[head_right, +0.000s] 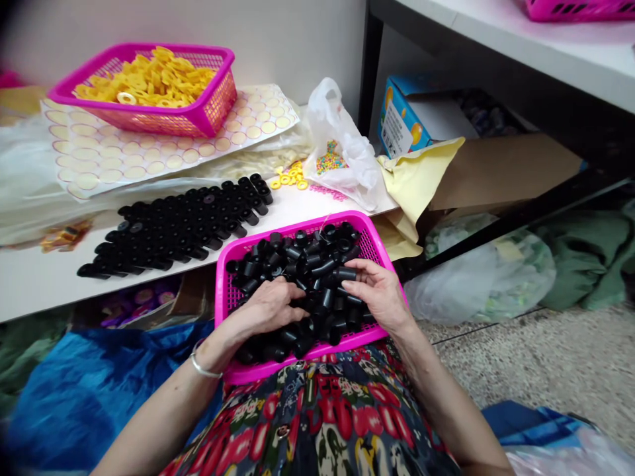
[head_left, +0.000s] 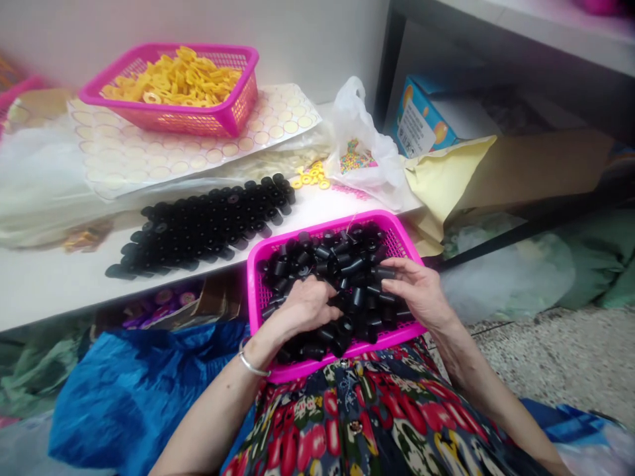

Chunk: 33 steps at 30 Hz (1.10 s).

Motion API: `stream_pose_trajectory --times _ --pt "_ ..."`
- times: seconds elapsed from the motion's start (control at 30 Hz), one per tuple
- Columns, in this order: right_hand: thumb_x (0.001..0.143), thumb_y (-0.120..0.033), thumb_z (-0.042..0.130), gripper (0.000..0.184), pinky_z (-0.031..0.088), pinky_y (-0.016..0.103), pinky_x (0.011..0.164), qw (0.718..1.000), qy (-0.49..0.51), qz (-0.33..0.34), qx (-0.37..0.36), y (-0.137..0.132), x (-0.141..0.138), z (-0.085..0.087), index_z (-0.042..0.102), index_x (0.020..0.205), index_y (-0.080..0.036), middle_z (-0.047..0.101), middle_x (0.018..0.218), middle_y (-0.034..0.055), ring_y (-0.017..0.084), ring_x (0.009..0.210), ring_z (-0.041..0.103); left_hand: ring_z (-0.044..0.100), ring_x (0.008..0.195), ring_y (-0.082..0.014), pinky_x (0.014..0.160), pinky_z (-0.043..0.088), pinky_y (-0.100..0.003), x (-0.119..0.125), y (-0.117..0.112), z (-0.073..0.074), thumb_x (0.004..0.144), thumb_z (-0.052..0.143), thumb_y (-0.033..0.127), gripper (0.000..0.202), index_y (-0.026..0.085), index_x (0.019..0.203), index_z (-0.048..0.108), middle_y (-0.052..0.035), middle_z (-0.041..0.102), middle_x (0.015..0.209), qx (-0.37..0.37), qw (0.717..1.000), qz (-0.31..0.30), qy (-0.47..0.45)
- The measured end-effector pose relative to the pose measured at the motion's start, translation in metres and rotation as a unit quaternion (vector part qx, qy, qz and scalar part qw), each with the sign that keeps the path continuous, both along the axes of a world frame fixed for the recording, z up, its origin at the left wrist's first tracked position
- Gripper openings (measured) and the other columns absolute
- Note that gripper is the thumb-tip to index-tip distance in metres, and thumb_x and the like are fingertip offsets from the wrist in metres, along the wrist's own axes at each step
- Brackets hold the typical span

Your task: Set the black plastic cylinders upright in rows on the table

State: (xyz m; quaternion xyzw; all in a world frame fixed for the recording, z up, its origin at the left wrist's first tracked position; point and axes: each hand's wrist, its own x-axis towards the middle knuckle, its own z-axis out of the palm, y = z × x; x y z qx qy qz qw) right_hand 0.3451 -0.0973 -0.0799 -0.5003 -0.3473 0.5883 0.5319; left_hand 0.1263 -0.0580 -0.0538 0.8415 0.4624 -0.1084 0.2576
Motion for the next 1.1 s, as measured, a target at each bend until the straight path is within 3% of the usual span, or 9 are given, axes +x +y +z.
stream_pose_trajectory --times 0.17,0.3,0.47,0.57,0.63,0.77,0.83,0.93,1.1 --pt "0.061 -0.023 0.081 0.036 0.054 0.028 0.063 0.998 -0.014 -0.064 0.014 0.001 0.017 0.003 0.069 0.094 -0.022 0.070 0.077 -0.0010 0.012 0.063 0.061 0.056 0.082 -0.0206 0.073 0.042 -0.032 0.010 0.002 -0.003 0.080 0.048 0.018 0.014 0.019 0.074 0.061 -0.0054 0.065 0.080 0.059 0.996 -0.018 -0.061" --pt "0.061 -0.022 0.081 0.035 0.053 0.025 0.063 0.998 -0.001 -0.060 0.004 -0.002 0.020 0.003 0.069 0.093 -0.023 0.070 0.078 -0.0012 0.011 0.064 0.062 0.057 0.083 -0.0266 0.074 0.042 -0.039 0.037 -0.002 -0.018 0.083 0.046 0.028 0.017 0.017 0.083 0.060 -0.0089 0.064 0.076 0.079 0.996 -0.026 -0.017" --pt "0.061 -0.023 0.081 0.035 0.053 0.027 0.065 0.999 -0.006 -0.052 0.003 -0.006 0.016 0.000 0.068 0.094 -0.021 0.070 0.078 -0.0004 0.012 0.065 0.062 0.058 0.087 -0.0300 0.077 0.044 -0.044 0.055 -0.001 -0.032 0.067 0.061 0.023 0.034 0.012 0.099 0.057 -0.0111 0.063 0.085 0.048 0.998 -0.020 -0.031" --pt "0.064 -0.024 0.079 0.035 0.054 0.029 0.070 0.999 -0.024 -0.022 0.013 -0.008 0.014 0.000 0.067 0.097 -0.022 0.069 0.084 0.0010 0.015 0.075 0.064 0.060 0.082 -0.0250 0.075 0.046 -0.038 0.050 0.004 -0.027 0.064 0.063 0.015 0.034 0.016 0.098 0.060 -0.0065 0.063 0.083 -0.017 0.990 0.063 -0.123" --pt "0.068 -0.024 0.076 0.032 0.053 0.030 0.071 0.997 -0.063 0.008 0.040 -0.011 0.010 0.002 0.065 0.098 -0.022 0.067 0.089 0.0019 0.016 0.079 0.063 0.060 0.077 -0.0197 0.073 0.048 -0.033 0.043 0.008 -0.018 0.062 0.068 0.014 0.033 0.017 0.095 0.062 -0.0028 0.063 0.082 -0.133 0.929 0.185 -0.291" --pt "0.076 -0.021 0.068 0.028 0.052 0.032 0.074 0.966 -0.194 0.032 0.166 -0.015 -0.004 0.013 0.062 0.103 -0.022 0.061 0.098 0.0045 0.017 0.085 0.060 0.061 0.072 -0.0118 0.072 0.050 -0.025 0.029 0.011 0.001 0.055 0.078 0.015 0.036 0.013 0.087 0.062 -0.0014 0.065 0.082 -0.345 0.659 0.364 -0.561" --pt "0.080 -0.018 0.064 0.027 0.051 0.032 0.076 0.942 -0.245 0.030 0.225 -0.014 -0.013 0.020 0.060 0.107 -0.022 0.060 0.099 0.0053 0.017 0.089 0.059 0.062 0.074 -0.0114 0.074 0.052 -0.025 0.025 0.009 0.007 0.055 0.079 0.012 0.036 0.012 0.087 0.063 -0.0018 0.065 0.082 -0.398 0.567 0.398 -0.601" --pt "0.082 -0.013 0.060 0.026 0.050 0.031 0.076 0.912 -0.300 0.022 0.279 -0.011 -0.021 0.028 0.058 0.107 -0.021 0.059 0.098 0.0062 0.017 0.088 0.058 0.065 0.075 -0.0125 0.076 0.054 -0.027 0.023 0.004 0.010 0.057 0.079 0.009 0.035 0.012 0.089 0.065 -0.0026 0.067 0.082 -0.428 0.507 0.416 -0.622" --pt "0.083 -0.013 0.059 0.025 0.051 0.029 0.072 0.899 -0.324 0.037 0.294 -0.008 -0.023 0.030 0.058 0.107 -0.019 0.060 0.096 0.0068 0.016 0.084 0.059 0.066 0.074 -0.0140 0.075 0.056 -0.027 0.024 0.001 0.006 0.057 0.079 0.006 0.030 0.011 0.085 0.067 -0.0036 0.068 0.079 -0.423 0.482 0.432 -0.635"
